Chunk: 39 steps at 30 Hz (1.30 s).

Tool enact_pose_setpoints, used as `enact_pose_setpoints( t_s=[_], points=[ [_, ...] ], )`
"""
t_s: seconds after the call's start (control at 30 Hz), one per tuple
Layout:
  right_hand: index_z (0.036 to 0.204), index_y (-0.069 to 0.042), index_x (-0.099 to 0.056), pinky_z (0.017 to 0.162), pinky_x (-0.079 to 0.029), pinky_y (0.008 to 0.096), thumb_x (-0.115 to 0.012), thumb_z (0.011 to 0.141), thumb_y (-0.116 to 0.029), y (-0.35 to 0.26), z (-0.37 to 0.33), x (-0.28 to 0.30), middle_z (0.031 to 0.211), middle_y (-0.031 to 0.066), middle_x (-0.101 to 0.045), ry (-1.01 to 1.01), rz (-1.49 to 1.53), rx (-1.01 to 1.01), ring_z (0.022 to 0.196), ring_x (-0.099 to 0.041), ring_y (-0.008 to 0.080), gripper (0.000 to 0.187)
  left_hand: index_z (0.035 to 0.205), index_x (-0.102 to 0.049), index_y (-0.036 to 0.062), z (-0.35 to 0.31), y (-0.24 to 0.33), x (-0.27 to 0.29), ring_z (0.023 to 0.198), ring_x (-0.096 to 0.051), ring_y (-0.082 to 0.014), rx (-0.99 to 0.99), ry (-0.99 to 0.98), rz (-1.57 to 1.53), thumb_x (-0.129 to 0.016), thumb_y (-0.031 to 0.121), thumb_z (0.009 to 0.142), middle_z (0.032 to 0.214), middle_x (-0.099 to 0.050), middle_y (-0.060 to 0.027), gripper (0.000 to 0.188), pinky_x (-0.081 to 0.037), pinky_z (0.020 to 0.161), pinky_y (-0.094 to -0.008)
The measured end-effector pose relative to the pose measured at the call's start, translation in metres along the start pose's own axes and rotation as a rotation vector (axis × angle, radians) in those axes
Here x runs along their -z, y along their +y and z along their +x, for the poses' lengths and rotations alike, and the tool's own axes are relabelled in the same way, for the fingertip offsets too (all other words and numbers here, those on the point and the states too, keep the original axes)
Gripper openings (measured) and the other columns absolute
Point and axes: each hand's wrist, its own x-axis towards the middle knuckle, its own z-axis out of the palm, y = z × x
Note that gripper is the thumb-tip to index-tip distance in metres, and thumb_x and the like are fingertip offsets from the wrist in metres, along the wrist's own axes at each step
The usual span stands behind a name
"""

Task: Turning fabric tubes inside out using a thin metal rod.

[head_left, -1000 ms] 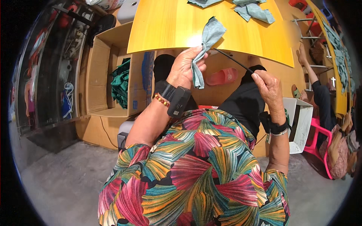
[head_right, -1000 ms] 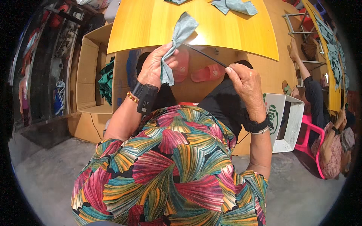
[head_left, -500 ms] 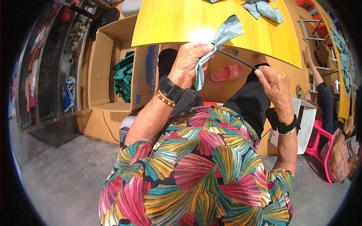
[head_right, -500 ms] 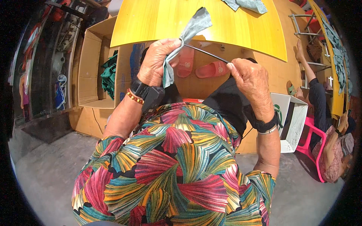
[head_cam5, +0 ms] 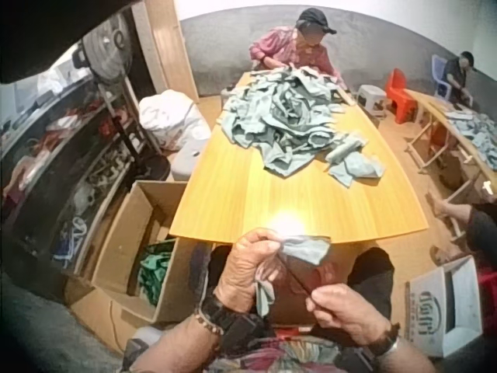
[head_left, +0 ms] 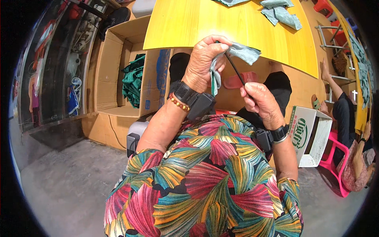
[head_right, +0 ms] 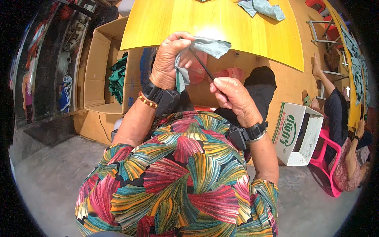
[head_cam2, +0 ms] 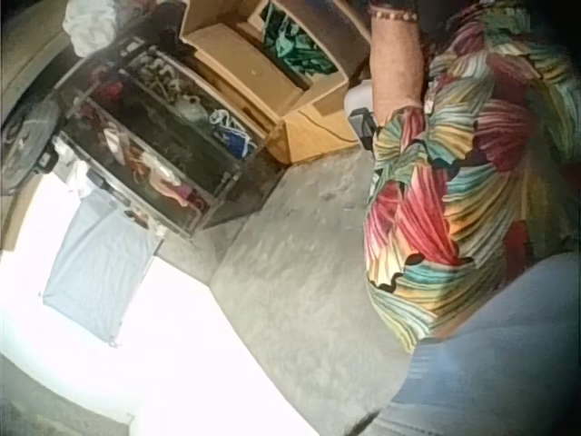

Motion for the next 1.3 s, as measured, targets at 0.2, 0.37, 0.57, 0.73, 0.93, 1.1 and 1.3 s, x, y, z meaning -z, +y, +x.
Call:
enact_pose_setpoints(
  t_s=[0.2, 0.37, 0.57, 0.73, 0.93, 1.1, 1.3],
  points=[
    [0.075, -0.005, -0.058, 0.040, -0.025, 0.0176, -0.053, 0.090, -0.027, 0.000, 0.010, -0.011, 0.053, -0.0047, -0.043, 0.167, -0.165, 0.121, 0.044, -0.033, 0.0022, 0.027, 0.095, -0.059, 0.0050, 0.003, -0.015, 0.000, 0.039, -0.033, -0.0039, 0.093, 0.062, -0.009, -0.062, 0.022, 0.083, 0.052, -0.040, 0.0065, 0.021, -0.032, 0.037, -0.0187],
    [0.074, 0.000, -0.060, 0.051, -0.041, 0.0271, -0.055, 0.088, -0.021, 0.006, 0.020, -0.014, 0.060, 0.0034, -0.057, 0.458, -0.657, 0.594, 0.053, -0.052, 0.0134, 0.025, 0.100, -0.060, 0.0032, -0.002, -0.017, -0.007, 0.046, -0.044, -0.0028, -0.106, 0.117, 0.227, -0.059, 0.027, 0.086, 0.061, -0.049, 0.0049, 0.028, -0.039, 0.041, -0.0165],
    [0.077, 0.000, -0.059, 0.051, -0.041, 0.0308, -0.057, 0.085, -0.016, -0.016, -0.008, -0.016, 0.060, 0.0132, -0.055, 0.555, -1.105, 0.686, 0.053, -0.055, 0.0182, 0.018, 0.092, -0.061, 0.0024, 0.008, -0.005, 0.016, 0.051, -0.050, -0.0055, -0.074, 0.020, 0.037, -0.057, 0.024, 0.088, 0.064, -0.056, -0.0010, 0.022, -0.042, 0.046, -0.0172],
    [0.079, 0.004, -0.058, 0.053, -0.040, 0.0272, -0.057, 0.083, -0.012, -0.045, -0.060, -0.020, 0.061, 0.0103, -0.053, 0.350, -1.015, 0.508, 0.055, -0.052, 0.0163, 0.017, 0.098, -0.060, -0.0003, 0.004, 0.014, 0.034, 0.049, -0.052, -0.0090, -0.107, -0.062, 0.079, -0.056, 0.028, 0.088, 0.068, -0.059, -0.0041, 0.030, -0.042, 0.044, -0.0209],
    [0.079, 0.001, -0.059, 0.052, -0.040, 0.0290, -0.058, 0.084, -0.015, -0.053, -0.051, -0.023, 0.062, 0.0108, -0.053, 0.531, -1.240, 0.608, 0.054, -0.053, 0.0210, 0.016, 0.099, -0.060, 0.0007, -0.013, 0.017, 0.011, 0.053, -0.054, -0.0084, -0.020, -0.185, 0.054, -0.056, 0.027, 0.088, 0.069, -0.059, -0.0031, 0.029, -0.044, 0.049, -0.0185],
    [0.081, 0.003, -0.057, 0.050, -0.036, 0.0278, -0.056, 0.086, -0.014, -0.044, -0.047, -0.022, 0.058, 0.0075, -0.046, 0.518, -1.254, 0.655, 0.052, -0.043, 0.0141, 0.018, 0.098, -0.061, 0.0029, -0.018, 0.017, 0.003, 0.057, -0.056, -0.0066, -0.046, -0.143, 0.167, -0.057, 0.028, 0.088, 0.076, -0.062, -0.0027, 0.028, -0.045, 0.052, -0.0178],
    [0.073, -0.003, -0.057, 0.045, -0.036, 0.0321, -0.057, 0.086, -0.021, -0.021, -0.030, -0.021, 0.055, 0.0099, -0.051, 0.617, -1.266, 0.744, 0.048, -0.050, 0.0231, 0.022, 0.095, -0.061, 0.0028, -0.024, -0.009, -0.008, 0.047, -0.047, -0.0055, 0.020, -0.074, 0.111, -0.057, 0.028, 0.087, 0.063, -0.054, 0.0013, 0.026, -0.039, 0.043, -0.0192]
  ],
)
